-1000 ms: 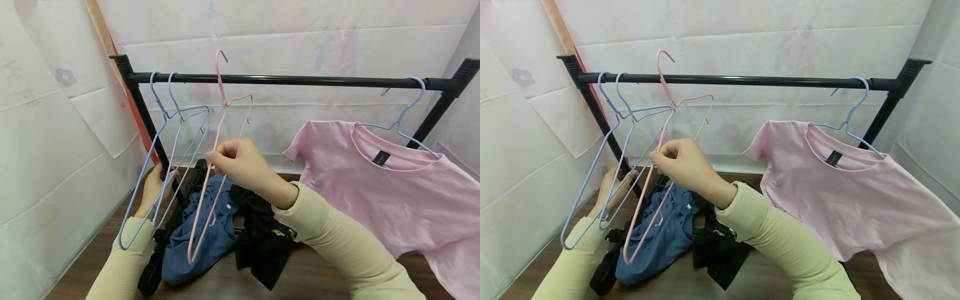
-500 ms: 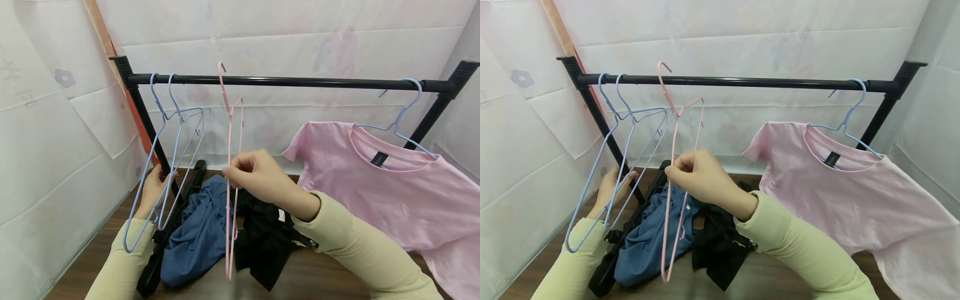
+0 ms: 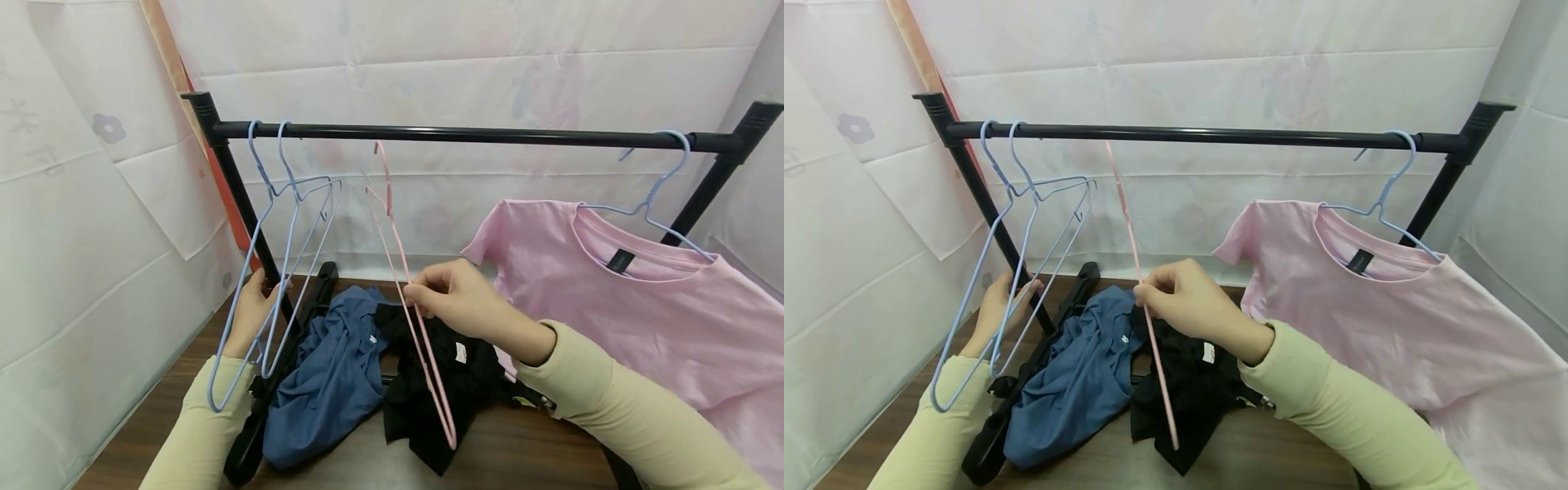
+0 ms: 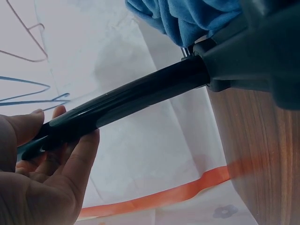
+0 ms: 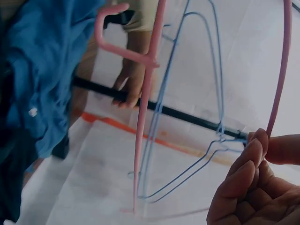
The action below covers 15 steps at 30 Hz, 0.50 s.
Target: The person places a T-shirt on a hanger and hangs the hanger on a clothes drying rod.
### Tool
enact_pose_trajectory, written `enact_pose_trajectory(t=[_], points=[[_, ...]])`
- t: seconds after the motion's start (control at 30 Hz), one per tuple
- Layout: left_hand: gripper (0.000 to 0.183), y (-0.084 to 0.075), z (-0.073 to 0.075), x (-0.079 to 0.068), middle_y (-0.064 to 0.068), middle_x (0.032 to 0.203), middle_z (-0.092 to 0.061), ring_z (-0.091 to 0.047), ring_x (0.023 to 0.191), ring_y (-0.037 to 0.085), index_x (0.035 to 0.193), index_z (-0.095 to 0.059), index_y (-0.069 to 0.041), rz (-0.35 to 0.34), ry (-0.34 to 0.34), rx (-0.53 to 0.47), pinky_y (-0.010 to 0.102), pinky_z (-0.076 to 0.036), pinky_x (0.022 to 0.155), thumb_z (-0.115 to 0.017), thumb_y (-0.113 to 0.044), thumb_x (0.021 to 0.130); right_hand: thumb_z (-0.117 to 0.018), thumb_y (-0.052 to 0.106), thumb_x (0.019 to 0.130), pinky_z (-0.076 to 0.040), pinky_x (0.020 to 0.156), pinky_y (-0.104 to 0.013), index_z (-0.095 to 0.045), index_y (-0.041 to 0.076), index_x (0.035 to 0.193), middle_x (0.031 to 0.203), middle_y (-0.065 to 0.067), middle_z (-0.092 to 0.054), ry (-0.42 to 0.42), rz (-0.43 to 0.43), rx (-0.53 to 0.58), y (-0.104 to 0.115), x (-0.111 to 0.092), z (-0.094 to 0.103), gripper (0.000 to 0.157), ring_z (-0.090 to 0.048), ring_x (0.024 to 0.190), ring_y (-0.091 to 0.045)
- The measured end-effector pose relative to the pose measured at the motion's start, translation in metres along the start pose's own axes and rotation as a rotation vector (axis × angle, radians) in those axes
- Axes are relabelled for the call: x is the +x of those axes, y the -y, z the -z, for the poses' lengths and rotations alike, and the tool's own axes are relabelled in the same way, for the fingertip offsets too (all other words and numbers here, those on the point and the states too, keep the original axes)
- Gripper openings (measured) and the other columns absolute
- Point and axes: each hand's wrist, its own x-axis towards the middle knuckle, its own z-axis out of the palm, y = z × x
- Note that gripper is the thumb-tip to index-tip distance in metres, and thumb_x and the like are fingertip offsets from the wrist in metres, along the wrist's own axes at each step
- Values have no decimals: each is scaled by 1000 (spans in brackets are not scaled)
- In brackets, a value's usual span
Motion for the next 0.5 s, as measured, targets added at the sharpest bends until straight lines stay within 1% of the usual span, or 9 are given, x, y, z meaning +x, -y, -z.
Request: enact_pose_trajectory(t=[0.07, 0.1, 0.17, 0.2, 0.27, 0.37, 0.5], points=[[24, -2, 1, -1, 26, 106, -70, -65, 87, 16, 111, -55, 3, 31, -6, 62, 19, -45, 75, -57, -17, 99, -61, 14, 96, -51, 64, -25, -73, 3, 82, 66, 0, -63, -8, -14, -37, -5, -1, 4, 21, -58, 65, -12], [26, -3, 1, -1, 24, 106, -71, -65, 89, 20, 113, -56, 1, 49, -10, 85, 23, -44, 77, -58, -20, 99, -61, 14, 96, -49, 63, -25, -73, 5, 81, 66, 0, -62, -14, -21, -62, -8, -1, 5, 21, -56, 64, -12], [29, -5, 0, -2, 23, 106, -71, -65, 93, 28, 116, -57, -1, 79, -13, 102, 31, -43, 80, -59, -24, 99, -60, 15, 97, -46, 61, -24, -72, 7, 82, 65, 1, -61, -24, -39, -104, -14, -2, 9, 21, -54, 62, -12], [29, -5, 0, -2, 23, 106, -71, -64, 94, 30, 117, -57, -2, 89, -15, 100, 34, -43, 81, -59, -24, 99, -60, 15, 97, -45, 59, -24, -72, 6, 82, 65, 1, -60, -29, -39, -120, -17, -3, 11, 21, -53, 61, -11], [30, -5, 0, -3, 22, 106, -71, -63, 95, 30, 119, -57, -2, 96, -19, 93, 36, -43, 83, -58, -24, 99, -61, 15, 97, -43, 57, -23, -72, 6, 82, 65, 1, -59, -40, -39, -150, -24, -4, 14, 21, -51, 59, -10], [29, -5, -1, -3, 22, 107, -70, -62, 95, 29, 120, -58, -2, 92, -19, 89, 36, -43, 84, -57, -23, 100, -61, 15, 97, -42, 57, -22, -72, 6, 83, 65, 0, -61, -60, -33, -188, -33, -7, 20, 20, -50, 58, -7], [30, -5, -1, -3, 20, 108, -71, -62, 92, 24, 120, -58, -3, 87, -19, 100, 34, -43, 82, -55, -26, 101, -62, 15, 96, -42, 57, -22, -73, 7, 83, 67, -2, -62, -84, -44, -229, -47, -12, 25, 19, -50, 59, -8]])
